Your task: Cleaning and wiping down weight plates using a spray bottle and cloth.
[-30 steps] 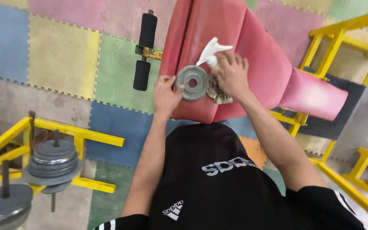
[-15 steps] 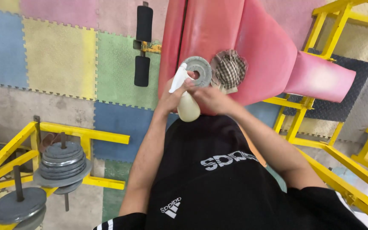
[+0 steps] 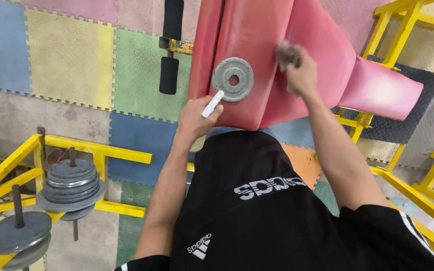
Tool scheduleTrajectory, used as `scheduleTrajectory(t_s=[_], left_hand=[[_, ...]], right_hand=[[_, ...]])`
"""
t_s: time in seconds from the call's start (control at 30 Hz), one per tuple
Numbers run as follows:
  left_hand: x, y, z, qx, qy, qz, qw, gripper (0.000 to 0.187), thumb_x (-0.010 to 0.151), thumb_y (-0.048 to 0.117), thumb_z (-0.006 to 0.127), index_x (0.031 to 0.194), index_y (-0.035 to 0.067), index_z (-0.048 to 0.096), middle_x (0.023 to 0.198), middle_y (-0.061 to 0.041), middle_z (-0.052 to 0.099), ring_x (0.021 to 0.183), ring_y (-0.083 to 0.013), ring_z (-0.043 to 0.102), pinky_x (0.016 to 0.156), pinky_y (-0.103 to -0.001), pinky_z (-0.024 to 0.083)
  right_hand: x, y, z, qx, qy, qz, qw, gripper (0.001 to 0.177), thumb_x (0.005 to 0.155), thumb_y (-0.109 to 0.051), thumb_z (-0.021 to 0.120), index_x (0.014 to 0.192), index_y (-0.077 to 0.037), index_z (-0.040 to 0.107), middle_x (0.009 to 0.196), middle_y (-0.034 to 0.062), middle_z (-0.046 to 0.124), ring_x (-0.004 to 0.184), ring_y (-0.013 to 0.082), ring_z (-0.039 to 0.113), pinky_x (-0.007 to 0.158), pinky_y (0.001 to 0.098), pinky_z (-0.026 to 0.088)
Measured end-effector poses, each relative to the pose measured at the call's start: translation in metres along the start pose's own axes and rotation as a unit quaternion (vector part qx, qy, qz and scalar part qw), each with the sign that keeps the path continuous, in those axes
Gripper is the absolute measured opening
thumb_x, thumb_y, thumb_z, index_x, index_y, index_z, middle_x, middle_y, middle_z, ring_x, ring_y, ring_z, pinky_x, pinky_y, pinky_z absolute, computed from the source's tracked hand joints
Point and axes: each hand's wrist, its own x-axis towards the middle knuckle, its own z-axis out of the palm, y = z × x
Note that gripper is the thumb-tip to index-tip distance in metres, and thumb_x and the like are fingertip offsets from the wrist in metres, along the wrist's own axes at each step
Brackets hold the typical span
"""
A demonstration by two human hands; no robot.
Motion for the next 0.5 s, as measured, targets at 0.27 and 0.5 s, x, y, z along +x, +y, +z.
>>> scheduleTrajectory(t_s=[0.27, 0.5], left_hand=[[-0.007, -0.018, 0.014, -0.008, 0.080, 0.050, 0.995, 0.034, 0.085, 0.027, 0.069, 0.114, 0.009, 0.073, 0.102, -0.016, 0.075, 0.097, -0.0386, 0.070, 0.083, -0.049, 0.055], [-0.007, -0.025, 0.007, -0.058, 0.096, 0.078, 0.991, 0.039, 0.087, 0.017, 0.069, 0.124, 0.007, 0.068, 0.112, -0.016, 0.072, 0.104, -0.0381, 0.068, 0.088, -0.046, 0.055]], right_hand=[[-0.001, -0.050, 0.063, 0.082, -0.176, -0.052, 0.980, 0.069, 0.078, 0.002, 0.043, 0.145, -0.011, 0.056, 0.136, 0.0208, 0.057, 0.127, 0.0320, 0.055, 0.111, 0.0425, 0.046], [-0.101, -0.093, 0.109, -0.260, -0.170, -0.302, 0.901, 0.064, 0.100, -0.030, 0.063, 0.158, -0.013, 0.043, 0.168, 0.0233, 0.016, 0.156, 0.0424, 0.012, 0.123, 0.0646, 0.014]])
